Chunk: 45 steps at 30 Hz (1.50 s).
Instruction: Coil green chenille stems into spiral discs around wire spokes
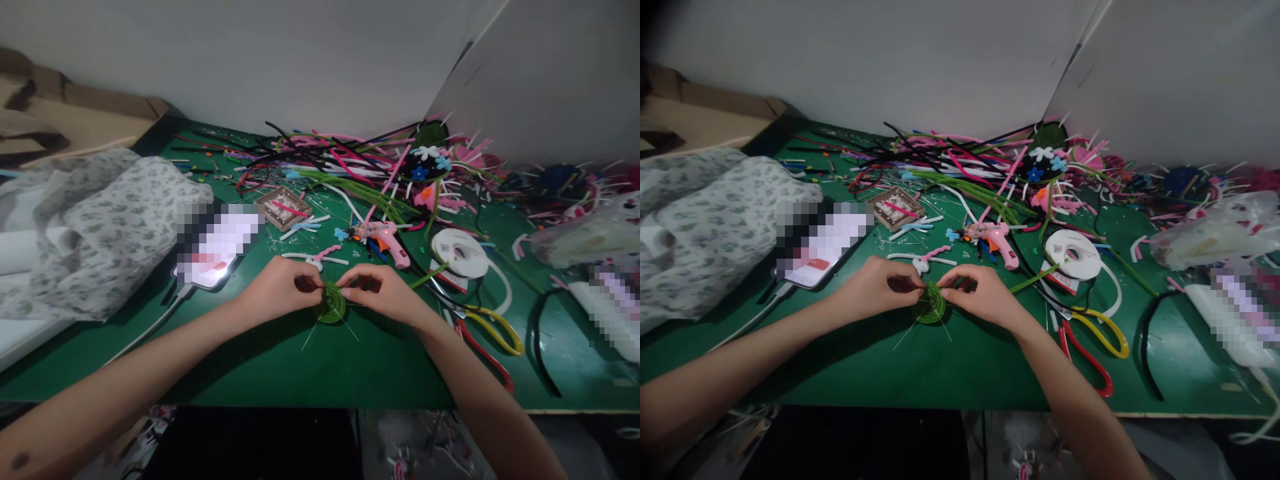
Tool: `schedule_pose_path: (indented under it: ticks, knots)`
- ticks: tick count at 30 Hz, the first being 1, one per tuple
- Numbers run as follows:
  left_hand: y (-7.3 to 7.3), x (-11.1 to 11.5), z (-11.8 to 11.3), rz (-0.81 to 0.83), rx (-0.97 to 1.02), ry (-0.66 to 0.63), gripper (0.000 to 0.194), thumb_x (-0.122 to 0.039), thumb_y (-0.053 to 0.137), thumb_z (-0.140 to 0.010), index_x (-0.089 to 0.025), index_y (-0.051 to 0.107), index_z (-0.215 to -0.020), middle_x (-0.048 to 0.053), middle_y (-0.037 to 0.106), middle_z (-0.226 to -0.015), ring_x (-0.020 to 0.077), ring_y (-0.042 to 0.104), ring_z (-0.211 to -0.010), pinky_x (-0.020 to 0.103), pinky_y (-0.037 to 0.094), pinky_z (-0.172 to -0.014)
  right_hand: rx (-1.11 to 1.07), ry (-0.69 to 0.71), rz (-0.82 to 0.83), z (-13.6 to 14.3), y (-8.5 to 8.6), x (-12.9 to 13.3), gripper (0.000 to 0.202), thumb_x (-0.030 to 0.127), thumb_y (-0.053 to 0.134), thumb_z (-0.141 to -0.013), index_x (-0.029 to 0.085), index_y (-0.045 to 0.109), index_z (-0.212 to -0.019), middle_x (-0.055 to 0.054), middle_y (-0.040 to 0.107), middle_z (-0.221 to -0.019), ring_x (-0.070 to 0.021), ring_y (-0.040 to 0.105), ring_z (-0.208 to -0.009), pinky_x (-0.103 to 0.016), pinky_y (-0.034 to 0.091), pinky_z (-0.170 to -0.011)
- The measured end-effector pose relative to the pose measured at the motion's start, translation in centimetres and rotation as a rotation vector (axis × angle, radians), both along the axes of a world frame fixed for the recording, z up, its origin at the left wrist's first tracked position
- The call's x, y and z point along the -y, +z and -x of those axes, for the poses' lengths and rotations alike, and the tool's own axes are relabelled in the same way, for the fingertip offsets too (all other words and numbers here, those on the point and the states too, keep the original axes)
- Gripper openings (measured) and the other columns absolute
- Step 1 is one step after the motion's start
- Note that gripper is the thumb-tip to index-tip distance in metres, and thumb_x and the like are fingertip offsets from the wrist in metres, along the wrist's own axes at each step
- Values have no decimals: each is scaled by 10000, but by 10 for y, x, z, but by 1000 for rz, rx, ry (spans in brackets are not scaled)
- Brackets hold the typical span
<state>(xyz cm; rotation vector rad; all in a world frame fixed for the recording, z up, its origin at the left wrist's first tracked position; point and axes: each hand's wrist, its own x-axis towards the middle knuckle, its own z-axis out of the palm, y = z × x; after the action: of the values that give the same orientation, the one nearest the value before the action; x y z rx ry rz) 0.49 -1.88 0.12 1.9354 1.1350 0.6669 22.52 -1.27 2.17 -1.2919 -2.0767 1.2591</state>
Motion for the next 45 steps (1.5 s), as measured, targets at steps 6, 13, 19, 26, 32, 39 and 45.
schedule_pose_path:
  ticks: [6, 13, 19, 26, 32, 39, 45]
  knots:
    - [0, 0, 0, -14, -3, 12, 63, -175, 621, -718, -167, 679, -693, -7, 681, -628, 121, 627, -583, 191, 445, -547, 10, 9, -30, 2, 3, 2, 132, 246, 622, -803, 201, 711, -890, -37, 694, -909, -142, 592, -731, -265, 447, -627]
    - [-2, 0, 0, -18, 9, 7, 62, -183, 625, -722, -168, 681, -699, -3, 683, -633, 125, 630, -585, 200, 449, -547, 29, -2, -33, 2, 2, 2, 153, 247, 629, -791, 205, 705, -917, -24, 681, -855, -119, 549, -649, -243, 415, -562]
    - [-2, 1, 0, -13, 1, 5, 66, -188, 621, -729, -170, 679, -703, -7, 678, -632, 121, 631, -588, 200, 447, -551, 19, -18, -67, 2, 3, 3, 138, 228, 625, -791, 202, 704, -902, -23, 685, -867, -112, 536, -631, -242, 410, -560]
    - [-1, 2, 0, -14, -1, 2, 73, -181, 615, -731, -168, 683, -707, 2, 685, -646, 127, 633, -598, 205, 454, -560, 31, 12, -87, 3, 5, 4, 160, 189, 613, -786, 210, 720, -904, -29, 693, -896, -129, 569, -679, -261, 429, -605]
    - [0, 1, 0, -15, -3, 4, 65, -174, 621, -720, -167, 683, -701, -3, 683, -632, 124, 628, -585, 198, 444, -545, 23, -4, -69, 3, 3, 3, 162, 183, 607, -785, 203, 718, -901, -30, 694, -898, -126, 568, -678, -256, 427, -600]
    - [-1, 1, 0, -4, -14, 11, 75, -189, 620, -724, -164, 690, -714, -2, 686, -647, 126, 635, -603, 198, 446, -562, 18, -7, -27, 2, 1, 1, 193, 156, 593, -781, 195, 718, -922, -30, 696, -909, -126, 569, -690, -251, 435, -613]
    - [-2, 0, 0, -16, -10, 13, 66, -177, 621, -719, -165, 685, -709, -7, 684, -640, 118, 632, -589, 194, 447, -554, 35, -6, -13, 2, 2, 2, 192, 170, 604, -773, 207, 713, -927, -10, 690, -833, -115, 540, -641, -244, 418, -583]
